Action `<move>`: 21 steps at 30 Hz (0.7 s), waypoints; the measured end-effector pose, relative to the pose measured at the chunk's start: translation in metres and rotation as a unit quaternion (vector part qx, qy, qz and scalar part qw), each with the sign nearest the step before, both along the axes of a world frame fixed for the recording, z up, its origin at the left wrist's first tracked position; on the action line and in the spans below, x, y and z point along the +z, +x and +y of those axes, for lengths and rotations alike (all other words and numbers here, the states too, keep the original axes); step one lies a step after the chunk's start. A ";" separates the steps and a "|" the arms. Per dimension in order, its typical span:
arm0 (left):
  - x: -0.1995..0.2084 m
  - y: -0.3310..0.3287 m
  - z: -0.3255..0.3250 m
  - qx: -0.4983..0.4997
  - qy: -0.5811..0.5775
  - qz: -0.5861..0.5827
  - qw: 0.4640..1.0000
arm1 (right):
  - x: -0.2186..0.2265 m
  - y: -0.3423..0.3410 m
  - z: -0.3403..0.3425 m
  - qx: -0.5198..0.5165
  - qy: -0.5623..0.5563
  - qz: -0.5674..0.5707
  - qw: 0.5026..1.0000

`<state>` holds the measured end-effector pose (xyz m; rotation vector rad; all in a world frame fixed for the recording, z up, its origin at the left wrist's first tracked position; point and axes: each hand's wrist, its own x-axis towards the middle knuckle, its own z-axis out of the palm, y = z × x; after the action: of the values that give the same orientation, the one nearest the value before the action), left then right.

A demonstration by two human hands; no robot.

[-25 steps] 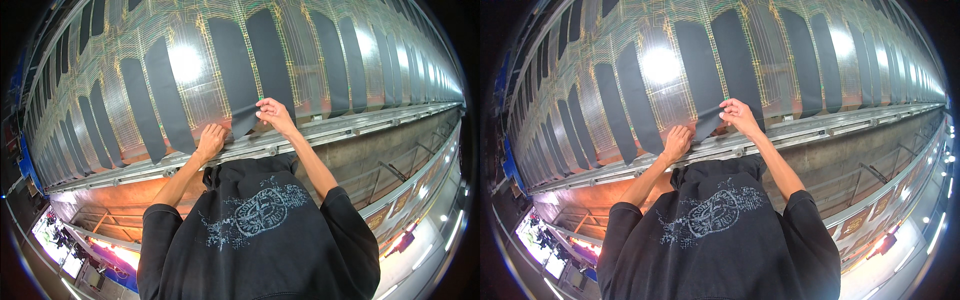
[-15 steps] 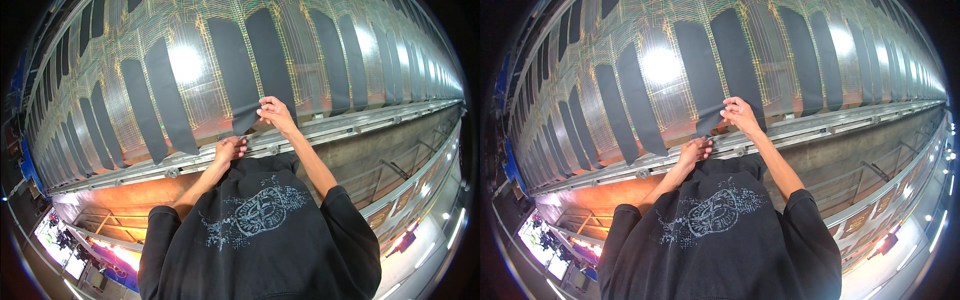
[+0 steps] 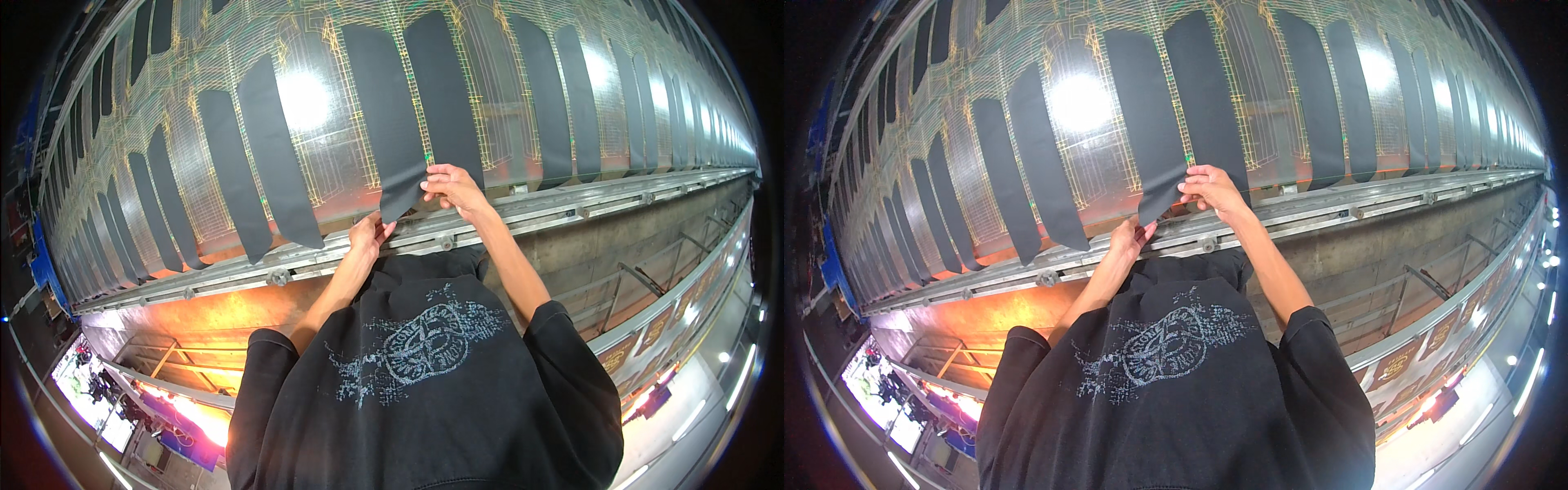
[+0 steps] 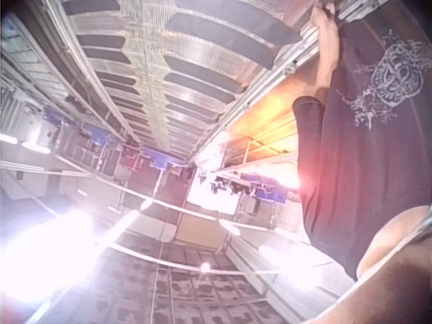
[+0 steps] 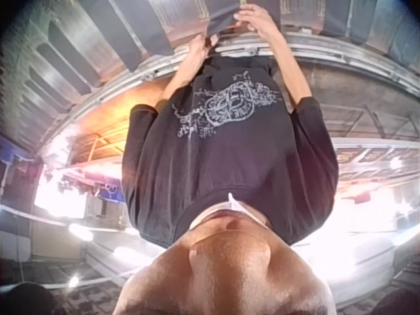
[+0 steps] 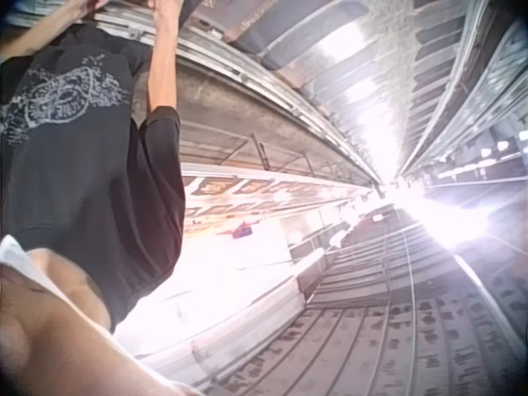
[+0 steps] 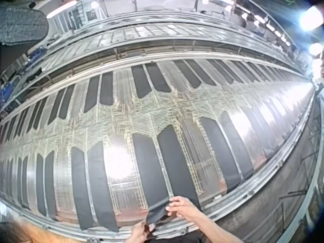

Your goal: The person repeatedly lifts, aligns, and presses down dark rectangular panels along a curved metal framework. They smooth each panel with both hands and occasionally adjust its position before moving to the next one.

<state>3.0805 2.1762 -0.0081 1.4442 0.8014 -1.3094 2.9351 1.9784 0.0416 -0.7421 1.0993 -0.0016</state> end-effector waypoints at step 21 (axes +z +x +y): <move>0.018 -0.001 0.024 -0.127 -0.017 0.067 0.989 | 0.009 -0.025 0.029 0.368 -0.544 0.096 0.748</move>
<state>3.0798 2.2004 0.0097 1.4779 0.6941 -1.6199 2.9103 2.0074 0.0509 -2.2611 0.8544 0.1156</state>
